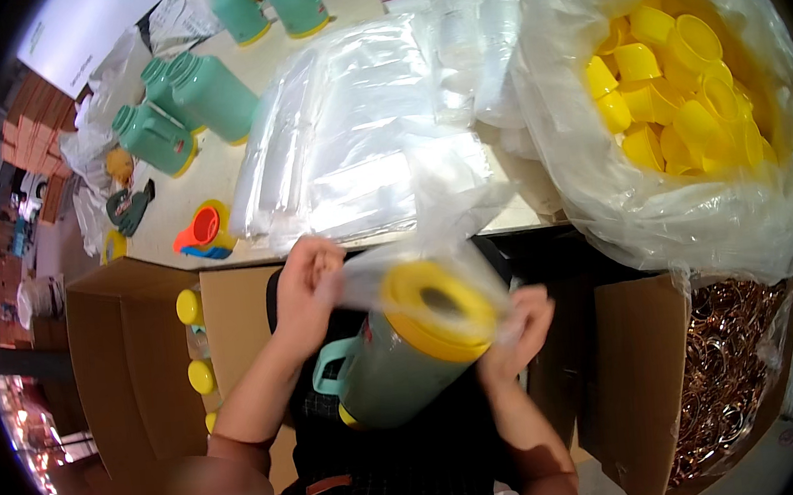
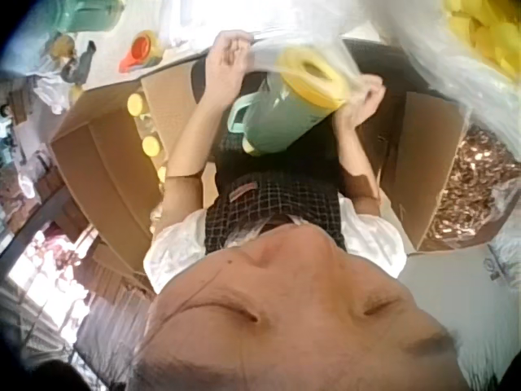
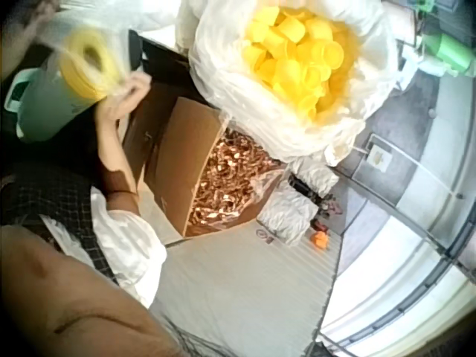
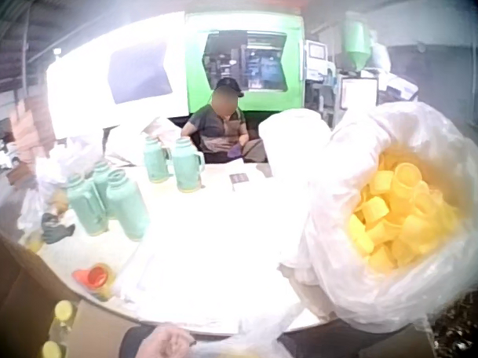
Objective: The person assembles light green thermos flasks by inserting a metal ring into the neck and screwing on a yellow lid. The person then places the completed thermos into a cardboard box. The person closes the box flaps and moves the box to a stack.
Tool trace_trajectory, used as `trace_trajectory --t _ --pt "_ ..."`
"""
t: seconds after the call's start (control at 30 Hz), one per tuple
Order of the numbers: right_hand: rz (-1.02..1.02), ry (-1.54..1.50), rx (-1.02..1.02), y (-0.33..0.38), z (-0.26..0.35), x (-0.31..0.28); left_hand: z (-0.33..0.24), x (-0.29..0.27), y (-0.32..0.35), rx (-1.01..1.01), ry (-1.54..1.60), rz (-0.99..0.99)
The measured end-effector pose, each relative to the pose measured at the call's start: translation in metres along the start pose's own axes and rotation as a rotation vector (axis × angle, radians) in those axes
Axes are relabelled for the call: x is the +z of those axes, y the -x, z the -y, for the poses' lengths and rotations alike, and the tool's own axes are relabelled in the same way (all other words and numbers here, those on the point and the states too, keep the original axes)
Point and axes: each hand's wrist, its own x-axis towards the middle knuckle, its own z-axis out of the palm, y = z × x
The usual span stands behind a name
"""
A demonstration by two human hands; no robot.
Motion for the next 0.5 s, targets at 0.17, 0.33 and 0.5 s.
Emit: trace_trajectory --t 0.17,0.33,0.5 --pt "0.738 -0.013 0.087 0.077 0.034 -0.02 0.034 -0.048 0.121 0.015 -0.479 -0.064" --pt "1.384 -0.091 0.688 0.113 0.048 0.018 0.1 -0.059 0.215 -0.008 -0.623 -0.497" --pt "1.644 -0.334 0.232 0.118 0.124 0.104 0.054 -0.128 0.295 0.044 -1.27 -0.867"
